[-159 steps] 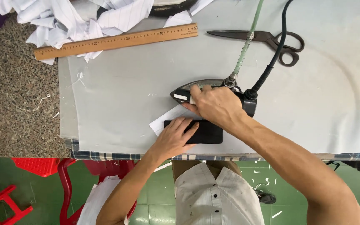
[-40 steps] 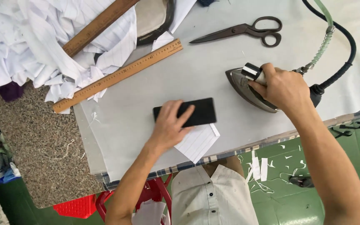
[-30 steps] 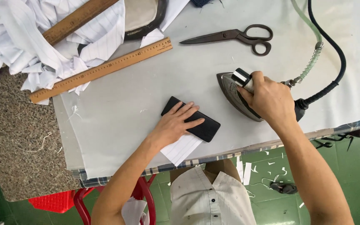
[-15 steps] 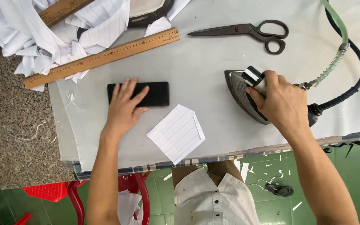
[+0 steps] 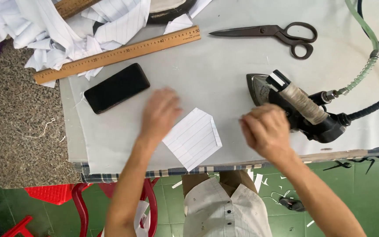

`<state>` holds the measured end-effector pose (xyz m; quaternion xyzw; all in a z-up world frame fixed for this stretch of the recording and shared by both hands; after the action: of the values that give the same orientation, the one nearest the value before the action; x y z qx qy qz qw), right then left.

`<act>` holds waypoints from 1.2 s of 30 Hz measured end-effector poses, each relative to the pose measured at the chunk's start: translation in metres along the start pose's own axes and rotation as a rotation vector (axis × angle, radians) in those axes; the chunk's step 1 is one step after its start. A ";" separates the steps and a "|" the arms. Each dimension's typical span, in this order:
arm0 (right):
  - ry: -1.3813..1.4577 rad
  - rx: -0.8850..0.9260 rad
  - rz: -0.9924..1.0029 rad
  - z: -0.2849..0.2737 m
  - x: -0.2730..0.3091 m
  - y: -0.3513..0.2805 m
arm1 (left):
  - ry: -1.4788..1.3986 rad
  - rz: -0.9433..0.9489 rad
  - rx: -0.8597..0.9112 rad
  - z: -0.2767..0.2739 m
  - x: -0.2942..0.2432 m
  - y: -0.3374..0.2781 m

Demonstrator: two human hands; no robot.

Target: Ironing and folding the edges of a small white fabric piece on a work table in an alterations studio.

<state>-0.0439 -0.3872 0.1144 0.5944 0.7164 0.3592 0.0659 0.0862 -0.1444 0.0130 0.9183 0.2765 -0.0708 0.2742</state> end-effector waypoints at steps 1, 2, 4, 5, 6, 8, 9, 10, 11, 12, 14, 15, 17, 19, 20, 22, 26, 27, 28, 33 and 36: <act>0.000 -0.001 -0.006 0.009 0.011 -0.003 | 0.003 -0.002 -0.005 0.013 -0.016 0.002; 0.017 0.078 0.033 0.026 0.017 -0.006 | -0.066 0.007 0.108 0.036 -0.034 0.003; 0.031 0.156 0.074 0.050 0.027 -0.015 | -0.136 0.018 0.222 0.053 -0.054 0.015; 0.023 0.189 0.136 0.060 0.024 -0.022 | -0.142 0.053 0.281 0.050 -0.060 0.023; 0.015 0.221 0.198 0.071 0.021 -0.029 | -0.147 0.089 0.339 0.047 -0.066 0.032; -0.010 0.251 0.233 0.083 0.021 -0.038 | -0.179 0.068 0.372 0.055 -0.062 0.032; -0.037 0.279 0.265 0.090 0.019 -0.044 | -0.211 0.048 0.400 0.060 -0.060 0.031; -0.036 0.282 0.265 0.092 0.021 -0.044 | -0.212 0.045 0.401 0.063 -0.057 0.029; -0.035 0.280 0.267 0.092 0.023 -0.043 | -0.194 0.051 0.421 0.067 -0.054 0.026; -0.035 0.279 0.270 0.093 0.024 -0.042 | -0.176 0.057 0.440 0.071 -0.052 0.024; -0.019 0.286 0.277 0.094 0.026 -0.041 | -0.166 0.089 0.410 0.058 -0.054 0.031; -0.005 0.292 0.285 0.094 0.028 -0.040 | -0.156 0.124 0.379 0.050 -0.057 0.035; 0.021 0.271 0.283 0.095 0.029 -0.043 | -0.157 0.146 0.294 0.041 -0.059 0.031; 0.047 0.251 0.280 0.096 0.029 -0.046 | -0.158 0.167 0.208 0.027 -0.061 0.027; 0.066 0.237 0.256 0.095 0.031 -0.048 | -0.100 0.197 0.171 0.018 -0.064 0.025; 0.086 0.227 0.236 0.094 0.033 -0.050 | -0.047 0.226 0.138 0.011 -0.069 0.018; 0.060 0.218 0.155 0.093 0.039 -0.052 | 0.121 0.242 0.075 0.005 -0.078 0.003; 0.052 0.212 0.131 0.093 0.040 -0.054 | 0.151 0.235 0.087 0.003 -0.080 0.001; 0.052 0.214 0.132 0.093 0.039 -0.056 | 0.149 0.234 0.087 0.002 -0.087 -0.003; 0.001 0.227 0.115 0.094 0.039 -0.061 | 0.123 0.091 0.098 0.014 -0.118 -0.031; -0.013 0.253 0.101 0.094 0.039 -0.060 | -0.017 -0.030 0.248 0.027 -0.128 -0.035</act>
<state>-0.0543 -0.3129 0.0225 0.6356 0.7247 0.2651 -0.0231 -0.0392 -0.1947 0.0100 0.9404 0.2770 -0.1163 0.1596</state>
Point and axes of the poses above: each hand's wrist, its own y-axis towards the middle knuckle, its own z-axis out of the palm, x = y × z, the point moved 9 cm from there along y, towards the middle knuckle, and after that the axes turned 4 degrees about z, right-handed, at the moved point
